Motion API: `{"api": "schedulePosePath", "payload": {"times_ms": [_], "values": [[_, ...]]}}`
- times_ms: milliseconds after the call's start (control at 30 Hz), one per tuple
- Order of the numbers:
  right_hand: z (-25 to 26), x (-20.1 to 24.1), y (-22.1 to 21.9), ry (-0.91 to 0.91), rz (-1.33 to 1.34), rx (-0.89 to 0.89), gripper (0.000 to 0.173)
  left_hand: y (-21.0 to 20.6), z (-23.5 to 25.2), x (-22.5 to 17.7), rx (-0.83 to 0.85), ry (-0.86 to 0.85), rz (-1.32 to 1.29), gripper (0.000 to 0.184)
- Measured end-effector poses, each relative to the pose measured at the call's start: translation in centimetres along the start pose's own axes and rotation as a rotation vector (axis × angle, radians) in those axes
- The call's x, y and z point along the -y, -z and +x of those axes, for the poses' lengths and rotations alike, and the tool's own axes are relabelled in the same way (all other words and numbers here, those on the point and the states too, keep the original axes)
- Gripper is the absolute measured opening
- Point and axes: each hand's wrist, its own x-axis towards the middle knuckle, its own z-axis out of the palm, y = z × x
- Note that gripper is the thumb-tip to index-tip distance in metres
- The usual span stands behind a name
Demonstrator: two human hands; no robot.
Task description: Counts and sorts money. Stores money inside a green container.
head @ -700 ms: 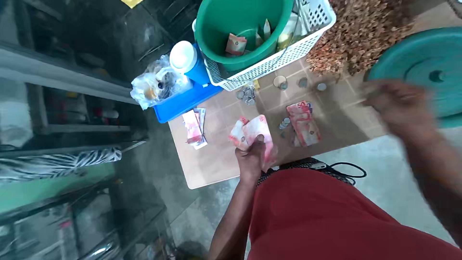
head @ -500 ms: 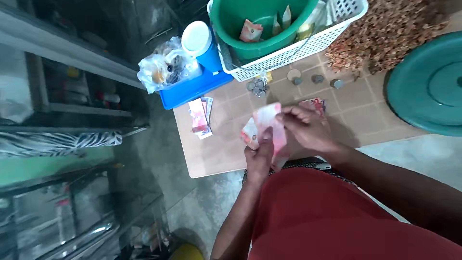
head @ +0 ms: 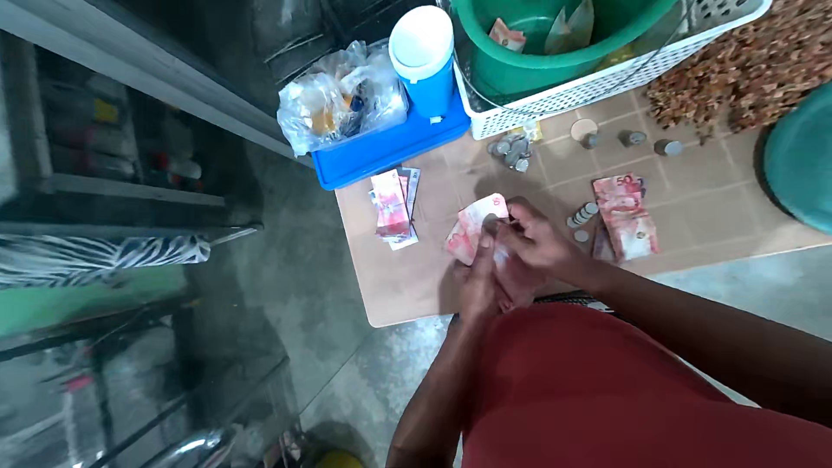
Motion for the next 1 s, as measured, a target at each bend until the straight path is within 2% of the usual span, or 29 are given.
{"api": "schedulePosePath", "payload": {"times_ms": [100, 167, 267, 300, 367, 400, 467, 533, 600, 667, 767, 867, 1000], "values": [[0.0, 0.3, -2.4, 0.030, -0.020, 0.086, 0.040, 0.4, 1.5, -0.4, -0.061, -0.042, -0.068, 0.021], [0.2, 0.7, -2.4, -0.061, 0.061, 0.132, 0.038, 1.6, 2.1, -0.7, -0.001, -0.073, 0.041, 0.027], [0.3, 1.0, -0.7, -0.278, 0.178, 0.099, 0.033, 4.2, 3.3, -1.4, 0.042, -0.199, 0.346, 0.044], [0.3, 0.8, 0.1, -0.352, 0.182, 0.056, 0.030, 5.6, 4.6, -1.8, 0.014, -0.283, 0.463, 0.043], [0.6, 0.0, 1.6, -0.459, 0.188, -0.041, 0.026, 8.9, 8.4, -3.4, -0.143, -0.431, 0.720, 0.038], [0.7, -0.5, 2.3, -0.487, 0.187, -0.085, 0.023, 10.3, 10.2, -4.3, -0.232, -0.430, 0.841, 0.040], [0.7, -1.7, 3.6, -0.512, 0.195, -0.136, 0.020, 11.6, 13.5, -5.8, -0.384, -0.301, 1.030, 0.050], [1.0, -3.1, 4.5, -0.525, 0.181, -0.144, 0.018, 11.0, 15.5, -6.2, -0.470, -0.042, 1.182, 0.070], [1.3, -4.2, 5.3, -0.549, 0.143, -0.127, 0.023, 9.7, 16.6, -5.5, -0.491, 0.151, 1.306, 0.085], [1.5, -5.4, 5.9, -0.563, 0.109, -0.127, 0.024, 8.6, 17.0, -4.6, -0.476, 0.244, 1.374, 0.087], [1.6, -6.4, 6.7, -0.591, 0.092, -0.146, 0.024, 7.3, 16.8, -4.2, -0.494, 0.322, 1.394, 0.082], [2.0, -7.0, 7.6, -0.613, 0.110, -0.160, 0.024, 6.2, 16.6, -3.5, -0.533, 0.279, 1.416, 0.084], [2.7, -7.9, 8.3, -0.632, 0.135, -0.175, 0.027, 3.7, 15.1, -2.2, -0.372, 0.208, 1.319, 0.079]]}}
